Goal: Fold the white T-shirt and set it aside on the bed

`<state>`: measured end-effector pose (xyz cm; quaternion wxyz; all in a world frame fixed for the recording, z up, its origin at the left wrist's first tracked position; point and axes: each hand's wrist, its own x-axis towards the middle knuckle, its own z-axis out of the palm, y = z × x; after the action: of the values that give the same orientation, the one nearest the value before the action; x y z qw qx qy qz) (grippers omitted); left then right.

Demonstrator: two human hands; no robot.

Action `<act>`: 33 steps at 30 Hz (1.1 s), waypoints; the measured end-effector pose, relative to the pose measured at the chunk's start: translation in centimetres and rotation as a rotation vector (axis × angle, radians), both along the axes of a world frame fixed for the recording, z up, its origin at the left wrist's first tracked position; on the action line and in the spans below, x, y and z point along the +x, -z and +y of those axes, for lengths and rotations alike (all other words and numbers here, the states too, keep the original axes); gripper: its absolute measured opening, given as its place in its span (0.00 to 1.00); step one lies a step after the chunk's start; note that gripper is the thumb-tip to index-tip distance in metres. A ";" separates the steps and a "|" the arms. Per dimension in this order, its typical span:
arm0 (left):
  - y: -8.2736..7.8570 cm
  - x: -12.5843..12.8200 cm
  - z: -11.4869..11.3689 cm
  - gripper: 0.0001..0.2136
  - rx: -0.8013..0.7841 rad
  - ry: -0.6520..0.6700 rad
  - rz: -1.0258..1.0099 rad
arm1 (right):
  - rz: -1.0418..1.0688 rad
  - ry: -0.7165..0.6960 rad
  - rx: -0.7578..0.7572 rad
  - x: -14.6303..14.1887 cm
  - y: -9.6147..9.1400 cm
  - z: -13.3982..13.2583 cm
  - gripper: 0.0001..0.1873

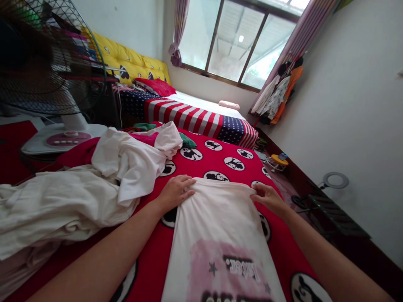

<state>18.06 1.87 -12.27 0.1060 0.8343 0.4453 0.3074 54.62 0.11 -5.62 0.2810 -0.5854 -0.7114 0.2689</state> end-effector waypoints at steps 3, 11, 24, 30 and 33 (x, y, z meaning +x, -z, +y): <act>0.0 0.0 0.0 0.18 -0.004 -0.002 0.013 | -0.223 0.227 0.172 1.0 0.5 0.8 0.07; -2.1 0.8 -1.7 0.19 0.123 0.031 -0.040 | -0.542 -0.024 0.534 -4.8 2.6 -3.7 0.24; -1.3 1.9 -2.8 0.30 -0.089 0.201 0.340 | -0.516 -0.104 0.355 -7.1 3.7 -9.3 0.22; -1.0 2.4 -3.1 0.28 -0.058 0.152 0.339 | -0.539 -0.117 0.344 -5.8 2.9 -17.1 0.16; -1.3 3.1 -3.7 0.27 -0.079 0.094 0.319 | -0.502 0.032 0.305 -3.3 3.4 -17.5 0.17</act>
<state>21.12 -1.86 -11.01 0.0808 0.8877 0.4285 0.1481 51.33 -17.42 -9.02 0.1851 -0.5959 -0.7814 0.0012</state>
